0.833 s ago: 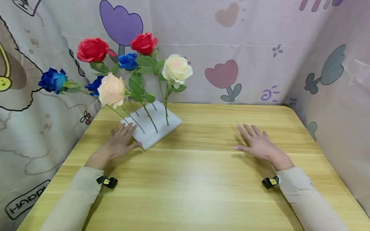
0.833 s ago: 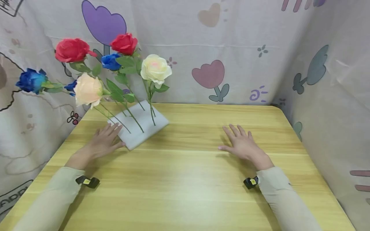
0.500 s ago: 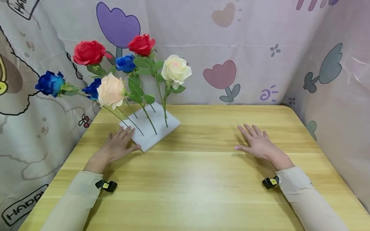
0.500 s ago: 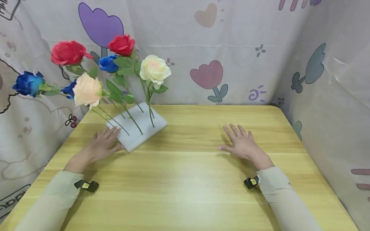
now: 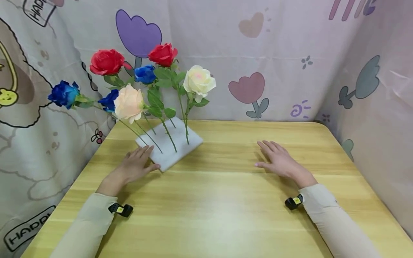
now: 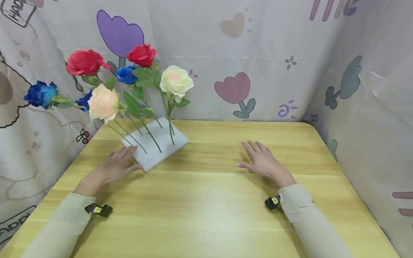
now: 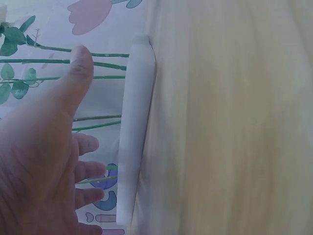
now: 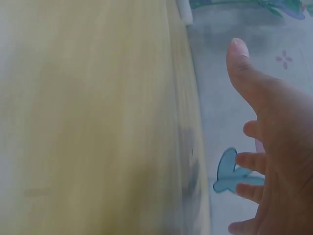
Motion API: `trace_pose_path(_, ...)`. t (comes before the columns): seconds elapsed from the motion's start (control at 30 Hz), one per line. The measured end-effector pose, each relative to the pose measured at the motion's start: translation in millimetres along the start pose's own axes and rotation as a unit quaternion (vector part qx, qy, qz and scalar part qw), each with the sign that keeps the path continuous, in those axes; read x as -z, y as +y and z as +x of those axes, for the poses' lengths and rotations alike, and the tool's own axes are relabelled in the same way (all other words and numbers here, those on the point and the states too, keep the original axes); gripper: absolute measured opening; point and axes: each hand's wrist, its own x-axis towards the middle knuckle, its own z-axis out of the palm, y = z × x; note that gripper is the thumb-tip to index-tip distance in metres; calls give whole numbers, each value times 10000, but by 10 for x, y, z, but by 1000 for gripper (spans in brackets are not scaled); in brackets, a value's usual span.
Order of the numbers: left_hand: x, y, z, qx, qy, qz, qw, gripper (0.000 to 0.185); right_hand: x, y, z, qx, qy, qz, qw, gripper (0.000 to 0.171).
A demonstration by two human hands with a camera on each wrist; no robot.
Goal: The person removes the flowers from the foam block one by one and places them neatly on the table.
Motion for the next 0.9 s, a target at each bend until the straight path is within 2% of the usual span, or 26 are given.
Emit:
trace_pose_path(0.17, 74, 23, -10, 39, 29, 46, 10000, 93, -2, -157, 202, 303, 194, 67, 9993, 93)
trace_pose_path(0.57, 69, 84, -62, 202, 163, -44, 9997, 97, -100, -534, 668, 800, 94, 480, 9956, 91)
trace_pose_path(0.9, 90, 141, -64, 153, 157, -284, 9994, 97, -254, -781, 1060, 1067, -14, 769, 9913, 91)
